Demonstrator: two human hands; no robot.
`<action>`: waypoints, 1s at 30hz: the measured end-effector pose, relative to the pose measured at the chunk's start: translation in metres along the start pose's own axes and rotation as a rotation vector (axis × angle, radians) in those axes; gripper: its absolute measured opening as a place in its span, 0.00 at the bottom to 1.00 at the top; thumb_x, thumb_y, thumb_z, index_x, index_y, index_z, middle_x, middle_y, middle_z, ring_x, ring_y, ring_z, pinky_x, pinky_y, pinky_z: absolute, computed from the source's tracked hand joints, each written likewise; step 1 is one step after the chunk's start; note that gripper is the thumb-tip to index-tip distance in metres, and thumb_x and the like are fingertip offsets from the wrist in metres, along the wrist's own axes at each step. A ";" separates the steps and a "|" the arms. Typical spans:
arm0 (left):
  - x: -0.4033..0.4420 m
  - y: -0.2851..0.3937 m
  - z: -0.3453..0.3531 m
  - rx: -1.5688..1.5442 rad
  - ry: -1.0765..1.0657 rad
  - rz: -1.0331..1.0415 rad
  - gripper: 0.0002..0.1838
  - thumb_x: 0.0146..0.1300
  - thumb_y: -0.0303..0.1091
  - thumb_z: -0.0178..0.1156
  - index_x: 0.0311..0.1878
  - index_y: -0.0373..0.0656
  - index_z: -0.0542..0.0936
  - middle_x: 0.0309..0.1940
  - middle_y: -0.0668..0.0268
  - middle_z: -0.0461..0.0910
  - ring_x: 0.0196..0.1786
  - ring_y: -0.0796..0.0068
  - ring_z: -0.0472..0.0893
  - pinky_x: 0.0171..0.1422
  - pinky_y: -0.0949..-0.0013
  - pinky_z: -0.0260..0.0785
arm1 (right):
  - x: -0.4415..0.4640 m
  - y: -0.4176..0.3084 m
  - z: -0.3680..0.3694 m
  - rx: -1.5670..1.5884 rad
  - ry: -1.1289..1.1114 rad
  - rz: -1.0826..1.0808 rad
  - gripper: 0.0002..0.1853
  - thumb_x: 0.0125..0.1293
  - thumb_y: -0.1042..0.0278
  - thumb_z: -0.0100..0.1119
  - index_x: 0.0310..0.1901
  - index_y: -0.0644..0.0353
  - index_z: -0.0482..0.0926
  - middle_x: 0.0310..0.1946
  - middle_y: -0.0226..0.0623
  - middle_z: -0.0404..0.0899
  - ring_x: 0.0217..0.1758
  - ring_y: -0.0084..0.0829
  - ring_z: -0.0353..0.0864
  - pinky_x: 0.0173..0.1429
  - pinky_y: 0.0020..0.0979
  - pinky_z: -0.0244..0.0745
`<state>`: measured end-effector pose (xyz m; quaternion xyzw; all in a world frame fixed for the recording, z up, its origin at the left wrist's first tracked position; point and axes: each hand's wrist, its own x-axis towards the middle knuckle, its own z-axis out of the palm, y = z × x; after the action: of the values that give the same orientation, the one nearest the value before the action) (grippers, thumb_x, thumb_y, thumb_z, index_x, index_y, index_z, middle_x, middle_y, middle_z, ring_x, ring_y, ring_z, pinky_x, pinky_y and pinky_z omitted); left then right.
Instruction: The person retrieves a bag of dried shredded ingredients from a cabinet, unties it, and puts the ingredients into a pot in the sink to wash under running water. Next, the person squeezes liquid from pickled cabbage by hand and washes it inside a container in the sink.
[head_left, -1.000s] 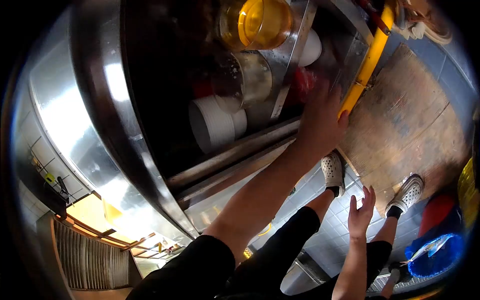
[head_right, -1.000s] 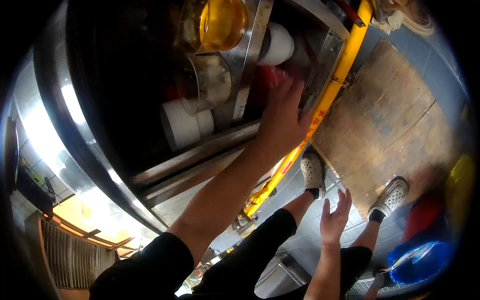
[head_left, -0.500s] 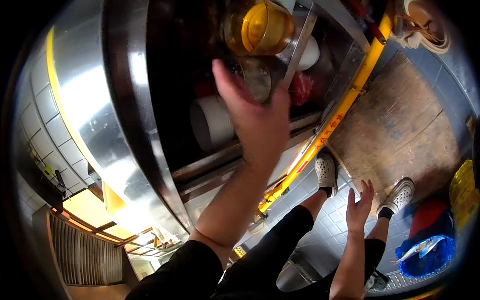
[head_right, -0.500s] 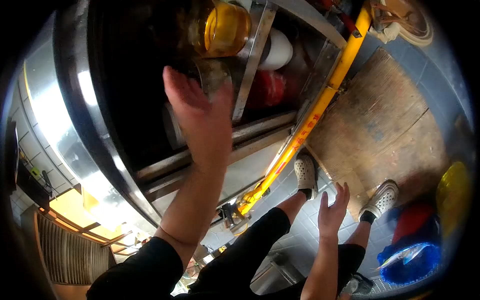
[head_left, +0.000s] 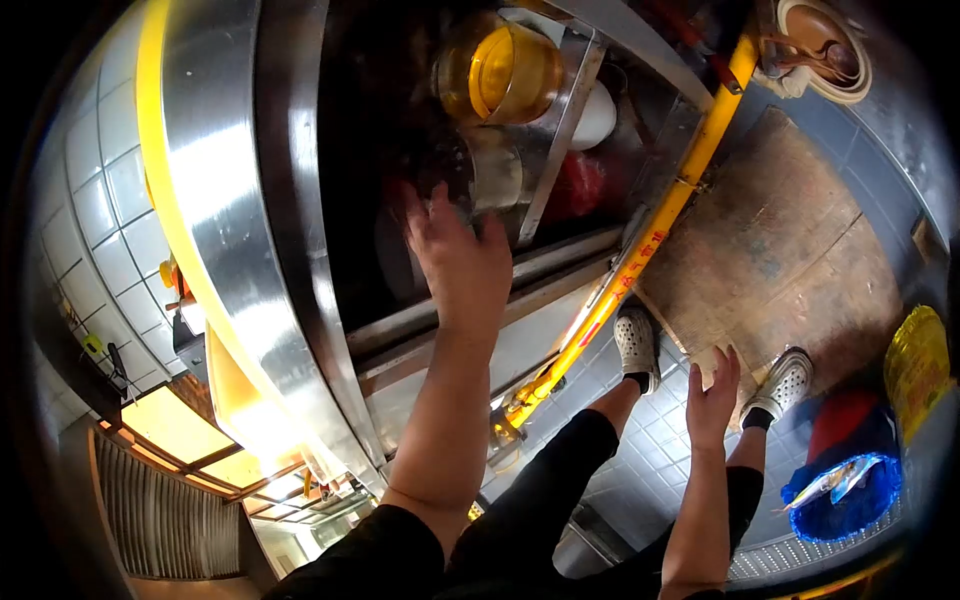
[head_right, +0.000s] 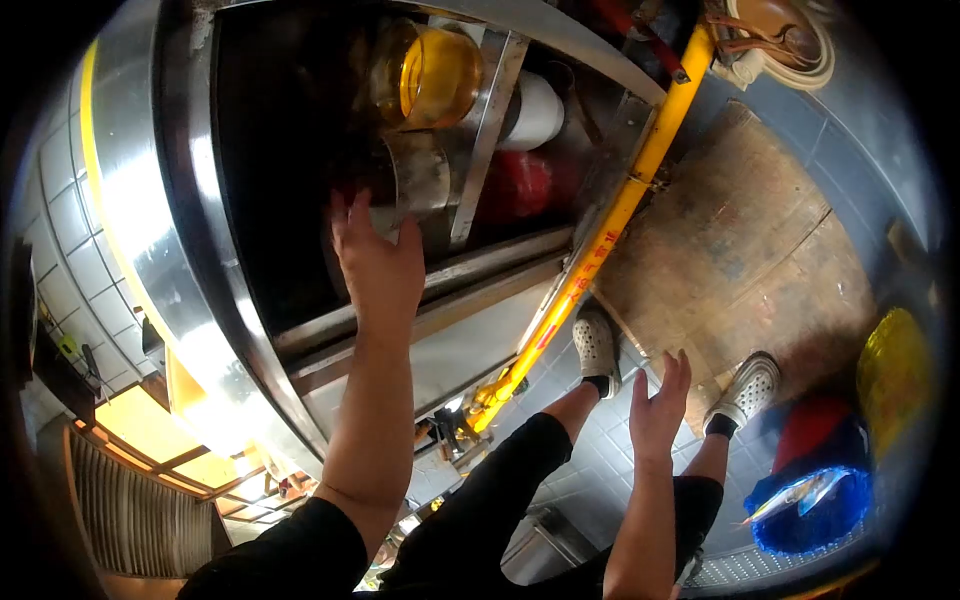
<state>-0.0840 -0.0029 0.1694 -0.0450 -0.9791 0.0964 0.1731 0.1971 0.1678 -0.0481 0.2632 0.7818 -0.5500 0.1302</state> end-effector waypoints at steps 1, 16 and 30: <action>-0.002 -0.004 0.001 -0.014 -0.013 0.008 0.39 0.57 0.25 0.69 0.72 0.34 0.66 0.65 0.45 0.74 0.67 0.57 0.76 0.74 0.60 0.65 | 0.000 -0.002 -0.002 0.003 -0.001 0.000 0.27 0.71 0.65 0.62 0.67 0.65 0.69 0.72 0.64 0.62 0.76 0.61 0.63 0.76 0.50 0.63; 0.153 0.019 0.048 -1.194 -0.009 -0.885 0.32 0.74 0.48 0.58 0.74 0.38 0.68 0.71 0.56 0.72 0.71 0.60 0.71 0.74 0.57 0.63 | 0.022 -0.029 -0.022 0.043 0.026 -0.041 0.27 0.69 0.66 0.63 0.66 0.68 0.70 0.71 0.66 0.63 0.76 0.61 0.62 0.77 0.50 0.61; 0.225 -0.035 0.098 -0.749 0.431 -0.632 0.28 0.76 0.44 0.56 0.71 0.37 0.69 0.69 0.56 0.72 0.68 0.62 0.73 0.72 0.59 0.65 | 0.084 -0.073 -0.048 -0.015 -0.025 -0.171 0.27 0.69 0.67 0.63 0.65 0.70 0.70 0.72 0.67 0.61 0.76 0.61 0.62 0.78 0.50 0.62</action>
<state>-0.3307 -0.0270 0.1602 0.1748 -0.8544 -0.3281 0.3631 0.0912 0.2167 -0.0148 0.1877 0.8039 -0.5563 0.0945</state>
